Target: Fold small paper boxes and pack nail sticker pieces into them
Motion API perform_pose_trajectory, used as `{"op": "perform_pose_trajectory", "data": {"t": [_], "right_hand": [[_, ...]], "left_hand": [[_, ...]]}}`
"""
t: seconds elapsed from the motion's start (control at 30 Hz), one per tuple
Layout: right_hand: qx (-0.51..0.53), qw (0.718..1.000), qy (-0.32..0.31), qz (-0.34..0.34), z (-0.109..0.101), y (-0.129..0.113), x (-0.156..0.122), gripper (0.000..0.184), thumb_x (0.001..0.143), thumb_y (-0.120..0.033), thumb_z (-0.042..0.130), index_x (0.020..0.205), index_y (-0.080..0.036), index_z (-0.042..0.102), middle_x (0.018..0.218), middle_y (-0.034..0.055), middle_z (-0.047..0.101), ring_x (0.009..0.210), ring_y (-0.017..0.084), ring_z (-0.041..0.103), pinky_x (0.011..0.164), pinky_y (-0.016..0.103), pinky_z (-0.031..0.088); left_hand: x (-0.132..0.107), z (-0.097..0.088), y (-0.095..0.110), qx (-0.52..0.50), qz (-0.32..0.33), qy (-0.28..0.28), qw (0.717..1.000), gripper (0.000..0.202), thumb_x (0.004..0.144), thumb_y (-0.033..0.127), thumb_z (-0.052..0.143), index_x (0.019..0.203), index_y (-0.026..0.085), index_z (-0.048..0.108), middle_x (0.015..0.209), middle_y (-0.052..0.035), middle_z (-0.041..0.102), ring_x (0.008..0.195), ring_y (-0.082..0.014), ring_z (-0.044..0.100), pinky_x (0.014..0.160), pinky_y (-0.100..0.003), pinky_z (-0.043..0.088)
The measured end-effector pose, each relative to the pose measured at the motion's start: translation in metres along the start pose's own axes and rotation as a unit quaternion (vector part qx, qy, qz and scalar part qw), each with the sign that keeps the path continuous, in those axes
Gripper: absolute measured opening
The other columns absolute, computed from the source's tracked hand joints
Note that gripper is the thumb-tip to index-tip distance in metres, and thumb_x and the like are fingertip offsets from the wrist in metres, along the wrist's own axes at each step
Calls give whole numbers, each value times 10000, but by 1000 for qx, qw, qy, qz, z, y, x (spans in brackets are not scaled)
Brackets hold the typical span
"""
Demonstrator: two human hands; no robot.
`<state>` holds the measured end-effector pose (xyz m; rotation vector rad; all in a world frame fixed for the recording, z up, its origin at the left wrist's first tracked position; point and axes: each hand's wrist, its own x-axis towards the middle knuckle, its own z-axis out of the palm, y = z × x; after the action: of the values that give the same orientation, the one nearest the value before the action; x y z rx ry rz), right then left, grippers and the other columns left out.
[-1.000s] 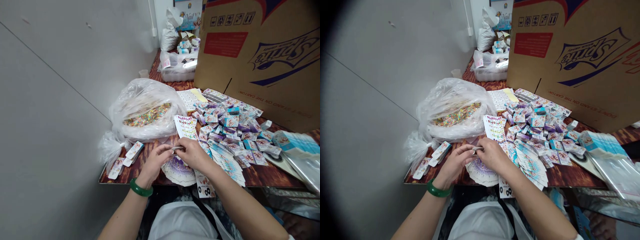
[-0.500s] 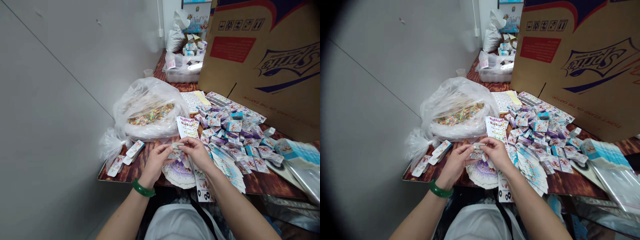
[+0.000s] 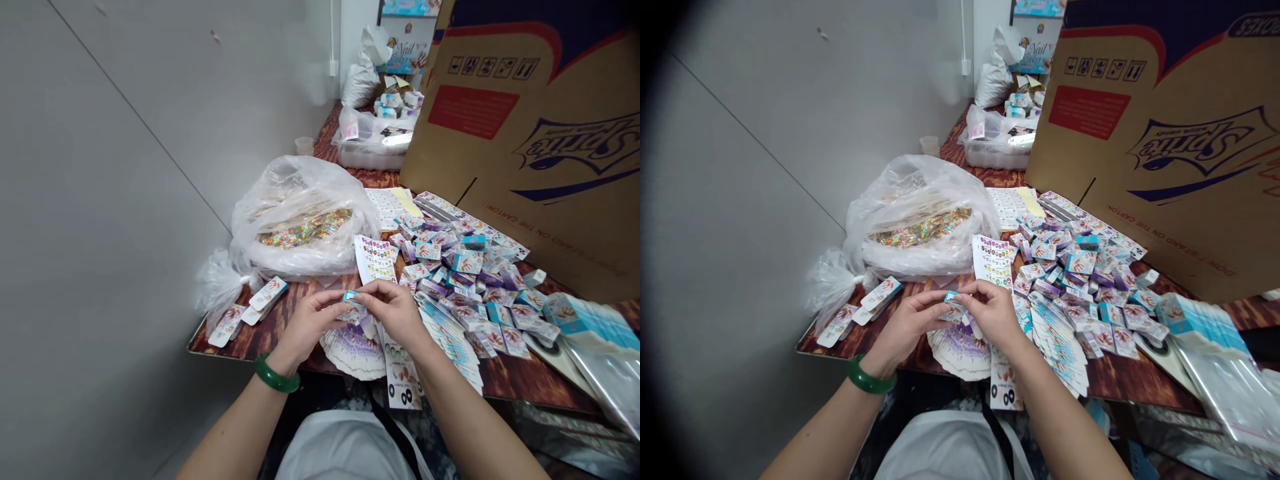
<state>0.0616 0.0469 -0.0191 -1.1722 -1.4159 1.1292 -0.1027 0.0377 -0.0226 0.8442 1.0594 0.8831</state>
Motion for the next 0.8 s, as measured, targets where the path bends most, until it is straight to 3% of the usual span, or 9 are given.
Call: {"op": "perform_pose_trajectory", "data": {"t": [0.23, 0.4, 0.53, 0.6, 0.7, 0.73, 0.8], "right_hand": [[-128, 970, -34, -206, -4, -5, -7, 138, 821, -165, 580, 890, -196, 696, 852, 67, 676, 790, 167, 627, 685, 293, 502], [-115, 968, -28, -223, 0, 5, -15, 250, 834, -145, 565, 1045, -233, 666, 971, 74, 677, 900, 176, 626, 763, 320, 510], [-107, 981, -4, -163, 1, 13, -19, 212, 830, -199, 577, 1013, -232, 677, 878, 58, 688, 807, 170, 631, 688, 297, 508], [-94, 989, 44, -102, -15, 12, -15, 183, 816, -265, 594, 967, -213, 682, 813, 49, 679, 707, 163, 617, 608, 282, 494], [-107, 972, 207, -31, -61, 3, -3, 322, 813, -388, 567, 1044, -177, 640, 799, 53, 654, 577, 151, 554, 537, 296, 464], [-150, 949, 275, -23, -79, -1, 1, 386, 811, -416, 558, 1102, -169, 614, 845, 67, 650, 597, 157, 554, 563, 312, 465], [-293, 874, 386, -23, -105, -5, 7, 567, 750, -443, 621, 1231, -154, 533, 1038, 123, 615, 729, 194, 577, 678, 360, 466]], "left_hand": [[-2, 2, 5, -32, -12, 7, 999, 305, 673, 309, 761, 949, 190, 709, 982, -40, 677, 844, -157, 630, 651, -235, 573], [-1, 5, 3, -90, -37, 20, 995, 328, 640, 306, 792, 928, 180, 702, 895, -34, 673, 688, -118, 632, 610, -253, 587], [3, 8, -1, -85, -64, 21, 994, 353, 677, 340, 765, 973, 170, 677, 875, -46, 675, 629, -127, 651, 589, -262, 588], [4, 7, -1, -46, -72, 6, 996, 394, 724, 370, 721, 1059, 178, 648, 967, -75, 675, 640, -152, 674, 575, -261, 585], [4, 4, 2, 5, -70, -8, 998, 423, 769, 366, 676, 1144, 186, 600, 1058, -101, 657, 699, -175, 689, 560, -237, 573], [4, 3, 2, 11, -68, -8, 998, 413, 777, 359, 668, 1141, 177, 597, 1049, -103, 657, 712, -174, 687, 561, -231, 571], [3, 2, 2, 9, -67, -2, 998, 378, 785, 348, 660, 1106, 157, 602, 993, -99, 660, 707, -164, 677, 564, -229, 569]]}}
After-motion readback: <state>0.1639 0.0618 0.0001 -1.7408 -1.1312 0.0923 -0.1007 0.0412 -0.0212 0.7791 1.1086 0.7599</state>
